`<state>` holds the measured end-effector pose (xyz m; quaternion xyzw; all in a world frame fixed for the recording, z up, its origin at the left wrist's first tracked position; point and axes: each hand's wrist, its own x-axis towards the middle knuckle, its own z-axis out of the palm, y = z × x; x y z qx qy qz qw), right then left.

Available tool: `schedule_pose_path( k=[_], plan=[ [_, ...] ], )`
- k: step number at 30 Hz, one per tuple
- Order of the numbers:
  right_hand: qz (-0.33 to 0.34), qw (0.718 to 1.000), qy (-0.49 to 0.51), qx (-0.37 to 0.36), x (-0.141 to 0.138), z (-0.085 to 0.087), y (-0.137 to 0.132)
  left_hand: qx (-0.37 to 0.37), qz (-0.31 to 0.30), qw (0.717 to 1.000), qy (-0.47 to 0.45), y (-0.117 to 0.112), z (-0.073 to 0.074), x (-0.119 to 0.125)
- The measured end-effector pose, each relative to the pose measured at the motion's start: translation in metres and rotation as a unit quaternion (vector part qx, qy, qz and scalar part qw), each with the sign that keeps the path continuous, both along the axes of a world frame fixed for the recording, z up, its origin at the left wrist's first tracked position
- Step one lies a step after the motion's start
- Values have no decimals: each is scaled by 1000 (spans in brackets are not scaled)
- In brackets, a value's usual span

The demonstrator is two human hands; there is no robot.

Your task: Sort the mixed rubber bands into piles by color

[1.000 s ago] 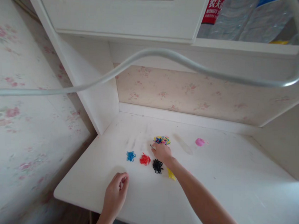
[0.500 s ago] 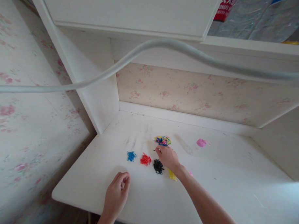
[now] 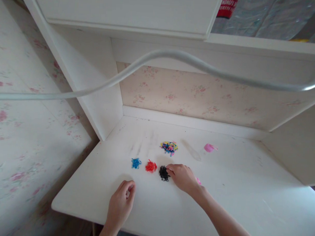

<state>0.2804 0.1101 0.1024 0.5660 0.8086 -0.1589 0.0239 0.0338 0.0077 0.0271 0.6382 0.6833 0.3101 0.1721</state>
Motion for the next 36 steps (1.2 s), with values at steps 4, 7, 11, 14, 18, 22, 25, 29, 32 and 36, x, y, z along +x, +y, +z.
schedule_pose_path(
  k=[4,7,11,14,18,22,25,29,32,36],
  plan=[
    [11,1000,1,0,0,1,-1,-3,3,1000,9,0,1,1],
    [8,1000,3,2,3,3,-1,-2,3,1000,20,0,3,1],
    [-30,1000,-3,6,14,3,7,0,6,1000,28,-1,3,2],
    [-84,996,-20,3,24,-1,21,-3,5,1000,29,-1,1,2],
    [-130,991,-39,-3,25,-11,42,-8,3,1000,24,-2,0,3],
    [-145,988,-51,-5,12,-22,59,-11,1,1000,17,-3,1,3],
    [-152,987,-59,-3,4,-27,66,-4,-2,1000,13,-3,1,3],
    [-149,987,-61,2,1,-29,67,7,-1,1000,6,-3,1,3],
    [-149,987,-60,2,3,-29,65,3,-4,1000,3,-2,2,3],
    [-151,987,-57,5,2,-31,64,-5,-7,1000,5,-2,4,3]
  ],
)
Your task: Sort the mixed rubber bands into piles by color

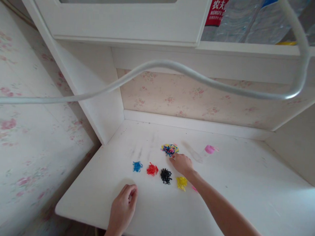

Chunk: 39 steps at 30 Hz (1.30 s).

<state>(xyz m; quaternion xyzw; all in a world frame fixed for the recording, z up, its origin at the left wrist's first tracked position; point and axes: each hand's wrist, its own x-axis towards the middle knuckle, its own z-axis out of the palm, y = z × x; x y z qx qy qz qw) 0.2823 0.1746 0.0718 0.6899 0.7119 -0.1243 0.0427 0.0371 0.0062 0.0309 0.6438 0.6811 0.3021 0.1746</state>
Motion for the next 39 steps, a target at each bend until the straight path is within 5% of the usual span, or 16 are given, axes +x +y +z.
schedule_pose_path(
  k=[10,27,32,39],
  plan=[
    [-22,999,-12,19,-8,-5,11,-6,-2,1000,-8,-2,-2,-1],
    [1,995,79,63,29,6,-6,25,-2,1000,-7,-2,-3,0],
    [45,989,115,80,1,16,-20,29,-3,999,16,-3,1,1],
    [159,977,118,74,-76,22,-47,30,-8,999,26,-4,-1,0]
  ],
)
